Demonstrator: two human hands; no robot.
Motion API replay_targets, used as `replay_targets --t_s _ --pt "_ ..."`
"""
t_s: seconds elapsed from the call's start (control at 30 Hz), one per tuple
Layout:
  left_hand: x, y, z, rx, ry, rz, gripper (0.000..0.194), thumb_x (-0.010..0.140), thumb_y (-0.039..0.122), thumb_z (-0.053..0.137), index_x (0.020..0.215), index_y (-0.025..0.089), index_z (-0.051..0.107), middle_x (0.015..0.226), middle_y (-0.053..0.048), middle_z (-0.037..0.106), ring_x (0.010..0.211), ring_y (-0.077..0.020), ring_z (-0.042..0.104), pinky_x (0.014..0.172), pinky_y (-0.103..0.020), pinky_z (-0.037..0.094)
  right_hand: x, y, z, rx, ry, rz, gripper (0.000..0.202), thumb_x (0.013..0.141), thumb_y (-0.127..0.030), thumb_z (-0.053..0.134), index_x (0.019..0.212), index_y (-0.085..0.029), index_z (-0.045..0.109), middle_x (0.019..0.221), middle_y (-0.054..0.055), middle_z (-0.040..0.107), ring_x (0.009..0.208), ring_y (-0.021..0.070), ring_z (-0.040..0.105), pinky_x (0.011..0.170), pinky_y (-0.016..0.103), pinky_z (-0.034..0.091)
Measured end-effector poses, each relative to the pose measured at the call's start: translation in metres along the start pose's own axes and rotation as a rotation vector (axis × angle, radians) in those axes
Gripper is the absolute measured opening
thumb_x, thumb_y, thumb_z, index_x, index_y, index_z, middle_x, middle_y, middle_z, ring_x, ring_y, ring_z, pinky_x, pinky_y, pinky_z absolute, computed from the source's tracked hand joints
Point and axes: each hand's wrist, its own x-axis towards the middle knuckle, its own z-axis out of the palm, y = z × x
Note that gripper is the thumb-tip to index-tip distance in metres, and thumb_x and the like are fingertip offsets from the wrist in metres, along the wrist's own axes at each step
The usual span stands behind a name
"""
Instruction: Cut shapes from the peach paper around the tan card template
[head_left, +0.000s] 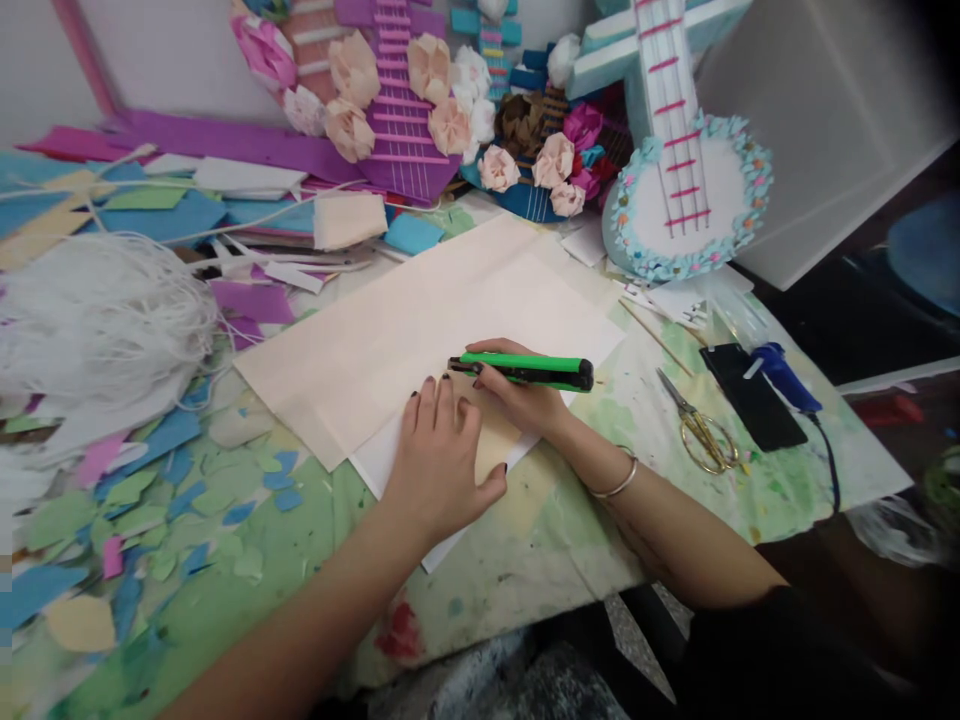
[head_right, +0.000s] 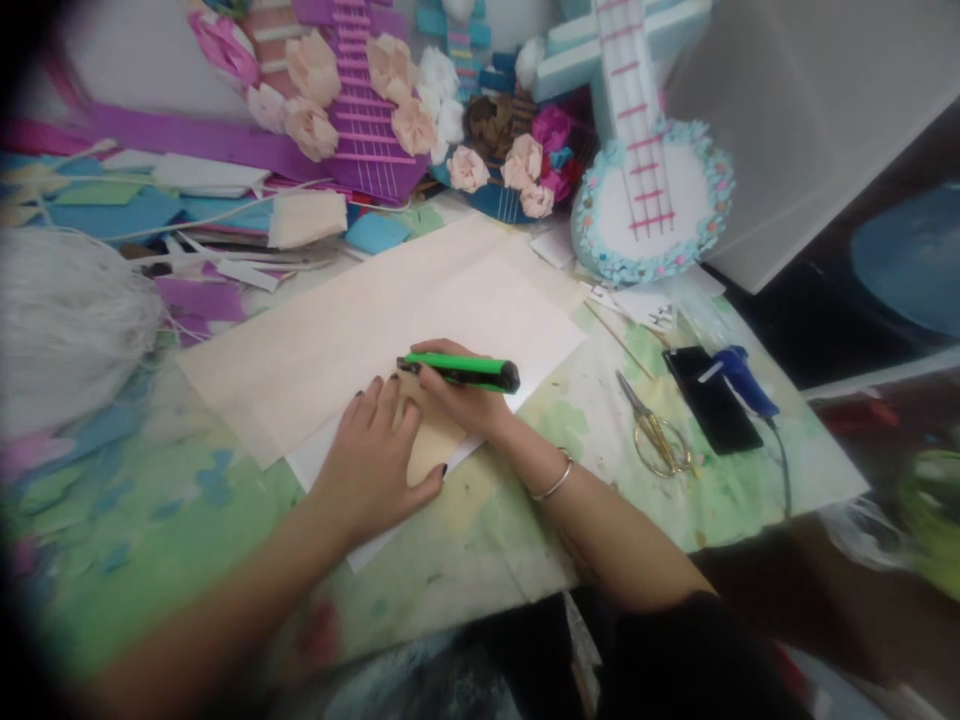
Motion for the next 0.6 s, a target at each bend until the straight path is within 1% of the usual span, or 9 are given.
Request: replay_targets --t_s 0.1,0.17,0.27,0.4,0.6 --pt "-0.0001 0.0007 -0.0017 0.008 0.000 -0.001 0.069 0.078 0.051 0.054 0.124 0.001 0.050 0.144 -0.032 0.032 0.134 -0.0466 0.026 0.109 -0.055 0.023 0.0007 -0.0021 -0.0002 0.032 0.009 0.038 0.025 0.087 -0.034 0.054 0.108 -0.021 0.057 0.105 0.006 0.065 0.080 0.0153 0.065 0.075 0.033 0.055" --pt "0.0000 0.0008 -0.0022 0.012 -0.001 -0.001 0.070 0.077 0.052 0.054 0.125 0.001 0.050 0.143 -0.032 0.034 0.135 -0.0461 0.027 0.109 -0.055 0.023 0.0012 -0.0046 -0.0006 0.025 0.018 0.035 0.024 0.086 -0.034 0.054 0.106 -0.021 0.057 0.099 0.005 0.065 0.077 0.0154 0.064 0.075 0.034 0.055" --pt "0.0001 0.0005 -0.0016 0.011 -0.002 -0.004 0.071 0.077 0.054 0.054 0.125 0.002 0.050 0.143 -0.031 0.034 0.135 -0.0454 0.026 0.109 -0.055 0.022 0.0012 -0.0061 -0.0014 -0.014 0.029 -0.002 0.023 0.086 -0.032 0.054 0.105 -0.021 0.058 0.099 0.006 0.066 0.084 0.0176 0.065 0.078 0.035 0.054" --pt "-0.0006 0.0001 -0.0001 0.001 0.008 -0.004 0.070 0.077 0.054 0.054 0.125 0.003 0.050 0.144 -0.031 0.033 0.136 -0.0456 0.025 0.109 -0.055 0.021 0.0002 -0.0030 -0.0021 -0.026 0.022 -0.021 0.023 0.087 -0.028 0.054 0.109 -0.021 0.059 0.110 0.007 0.065 0.099 0.0203 0.063 0.084 0.036 0.053" --pt "-0.0022 0.0007 0.0006 -0.012 0.028 -0.001 0.069 0.077 0.054 0.056 0.123 0.003 0.051 0.144 -0.031 0.034 0.135 -0.0457 0.026 0.110 -0.055 0.021 -0.0012 0.0000 -0.0032 -0.096 0.019 -0.018 0.025 0.089 -0.031 0.054 0.112 -0.023 0.060 0.112 0.007 0.066 0.104 0.0220 0.063 0.088 0.039 0.052"
